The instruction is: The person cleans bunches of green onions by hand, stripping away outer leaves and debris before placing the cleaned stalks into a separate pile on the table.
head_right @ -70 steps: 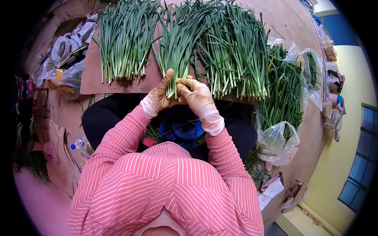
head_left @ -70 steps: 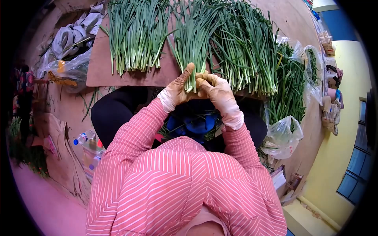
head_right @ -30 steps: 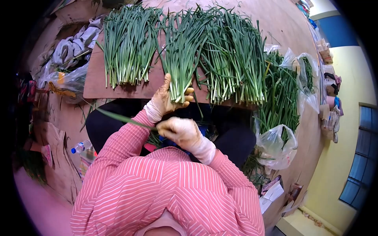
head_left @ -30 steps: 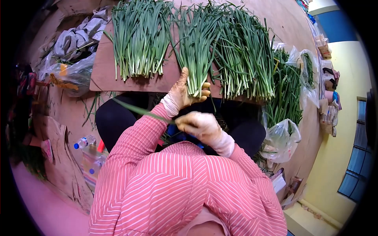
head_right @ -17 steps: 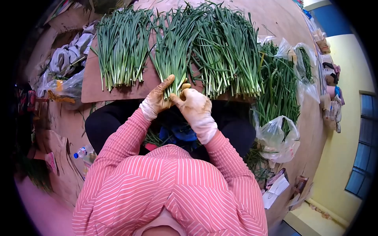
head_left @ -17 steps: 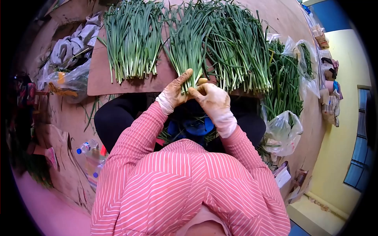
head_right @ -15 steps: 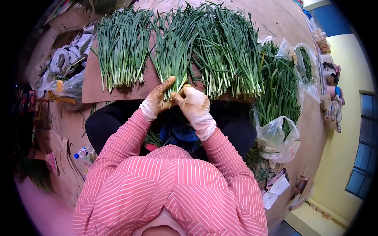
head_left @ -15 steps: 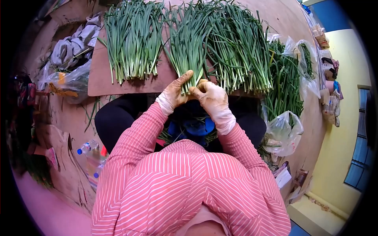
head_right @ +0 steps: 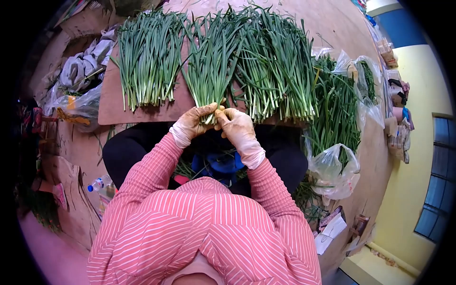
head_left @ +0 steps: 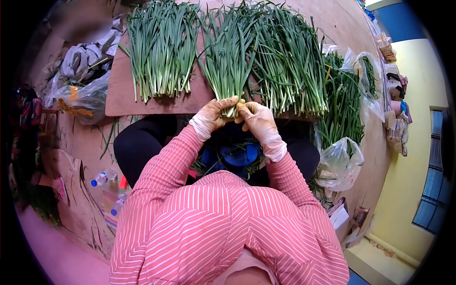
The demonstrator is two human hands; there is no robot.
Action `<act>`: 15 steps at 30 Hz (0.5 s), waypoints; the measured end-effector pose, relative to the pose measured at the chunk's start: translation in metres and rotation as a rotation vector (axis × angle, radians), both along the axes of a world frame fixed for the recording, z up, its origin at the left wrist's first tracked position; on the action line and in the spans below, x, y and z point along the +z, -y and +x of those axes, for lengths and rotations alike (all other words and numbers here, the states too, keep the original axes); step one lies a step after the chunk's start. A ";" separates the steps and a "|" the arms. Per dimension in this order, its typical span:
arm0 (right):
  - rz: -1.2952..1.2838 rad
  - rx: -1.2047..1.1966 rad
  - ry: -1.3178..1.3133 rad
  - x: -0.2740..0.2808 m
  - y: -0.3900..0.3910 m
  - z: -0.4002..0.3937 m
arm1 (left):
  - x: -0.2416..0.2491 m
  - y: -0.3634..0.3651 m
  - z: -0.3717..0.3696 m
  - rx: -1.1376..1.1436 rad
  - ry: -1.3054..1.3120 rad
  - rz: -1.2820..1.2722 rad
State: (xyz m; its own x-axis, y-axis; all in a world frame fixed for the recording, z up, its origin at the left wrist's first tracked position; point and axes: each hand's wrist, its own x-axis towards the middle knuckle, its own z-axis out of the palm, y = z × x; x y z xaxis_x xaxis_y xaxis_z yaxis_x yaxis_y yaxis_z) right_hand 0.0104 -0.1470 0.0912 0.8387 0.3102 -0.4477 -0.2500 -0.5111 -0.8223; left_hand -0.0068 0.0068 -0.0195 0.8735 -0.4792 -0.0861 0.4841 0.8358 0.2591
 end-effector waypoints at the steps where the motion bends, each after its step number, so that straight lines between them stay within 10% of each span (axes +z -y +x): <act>1: 0.001 -0.001 0.002 -0.001 -0.002 0.001 | 0.000 0.001 -0.001 -0.001 0.002 0.001; 11: 0.007 -0.218 0.214 0.006 0.007 -0.028 | 0.013 0.003 -0.002 0.209 -0.188 0.137; 13: -0.058 0.148 0.499 -0.014 0.032 -0.054 | 0.018 0.000 -0.003 0.218 -0.217 0.145; 15: -0.467 0.647 0.206 -0.014 0.054 -0.070 | 0.021 -0.002 -0.004 0.183 -0.183 0.100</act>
State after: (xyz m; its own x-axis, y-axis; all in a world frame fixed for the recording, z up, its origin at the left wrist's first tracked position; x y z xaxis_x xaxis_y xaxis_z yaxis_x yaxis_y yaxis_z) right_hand -0.0594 -0.2006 0.0768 0.6375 0.5802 -0.5068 0.3441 -0.8031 -0.4865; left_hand -0.0103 0.0088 0.0016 0.9104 -0.2963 -0.2888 0.3737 0.8884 0.2667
